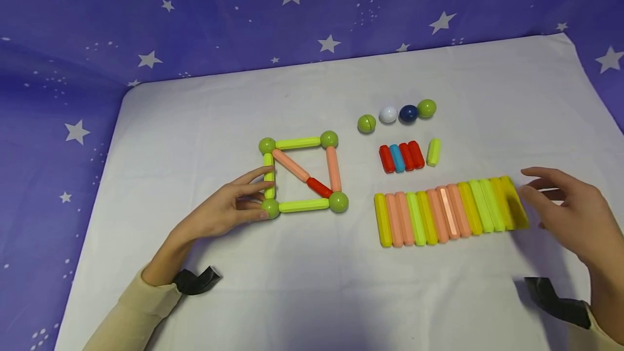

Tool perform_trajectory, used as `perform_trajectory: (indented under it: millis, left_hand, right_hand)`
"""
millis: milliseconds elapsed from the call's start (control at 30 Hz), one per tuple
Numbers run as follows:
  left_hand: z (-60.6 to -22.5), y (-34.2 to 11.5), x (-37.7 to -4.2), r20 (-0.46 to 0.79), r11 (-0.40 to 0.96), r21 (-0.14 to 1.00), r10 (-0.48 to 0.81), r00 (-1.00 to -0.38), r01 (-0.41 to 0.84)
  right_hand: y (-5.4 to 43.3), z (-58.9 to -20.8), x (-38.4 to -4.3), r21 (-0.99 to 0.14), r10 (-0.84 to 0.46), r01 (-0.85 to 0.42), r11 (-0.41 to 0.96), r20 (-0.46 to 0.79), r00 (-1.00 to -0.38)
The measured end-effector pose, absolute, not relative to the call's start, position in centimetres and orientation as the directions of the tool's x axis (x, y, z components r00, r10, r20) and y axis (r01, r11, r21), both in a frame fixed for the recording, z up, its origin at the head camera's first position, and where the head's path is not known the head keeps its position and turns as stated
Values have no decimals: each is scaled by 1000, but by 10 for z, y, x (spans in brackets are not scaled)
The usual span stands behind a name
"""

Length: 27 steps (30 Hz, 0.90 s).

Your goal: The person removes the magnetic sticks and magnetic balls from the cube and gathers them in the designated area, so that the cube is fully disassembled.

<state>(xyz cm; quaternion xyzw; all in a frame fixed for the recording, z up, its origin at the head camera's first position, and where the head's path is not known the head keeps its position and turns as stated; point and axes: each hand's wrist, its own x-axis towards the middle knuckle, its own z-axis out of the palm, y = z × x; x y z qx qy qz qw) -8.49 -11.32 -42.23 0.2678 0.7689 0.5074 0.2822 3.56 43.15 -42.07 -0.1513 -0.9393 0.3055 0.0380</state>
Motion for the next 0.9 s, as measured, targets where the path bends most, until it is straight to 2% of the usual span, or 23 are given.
perform_trajectory:
  millis: [100,233,367,533,900]
  left_hand:
    - [-422,-114,-85,-164,346,930,694,-701,125]
    - [-421,-114,-85,-169,350,929,689,-705,119]
    - [-421,-113,-84,-164,344,931,688,-707,119]
    - [-421,-113,-84,-161,341,933,680,-716,114]
    - [-420,-112,-82,-160,332,939,664,-731,95]
  right_hand:
    - [399,-401,34,-652,283,207,729,13,-959]
    - [351,-386,29,-656,199,147,740,4,-980]
    - [306,-379,22,-729,-1,2,684,-4,-1000]
    - [257,-378,7,-763,-241,-142,631,-18,-970]
    - [203,-397,-23,-725,-387,-165,669,-150,-910]
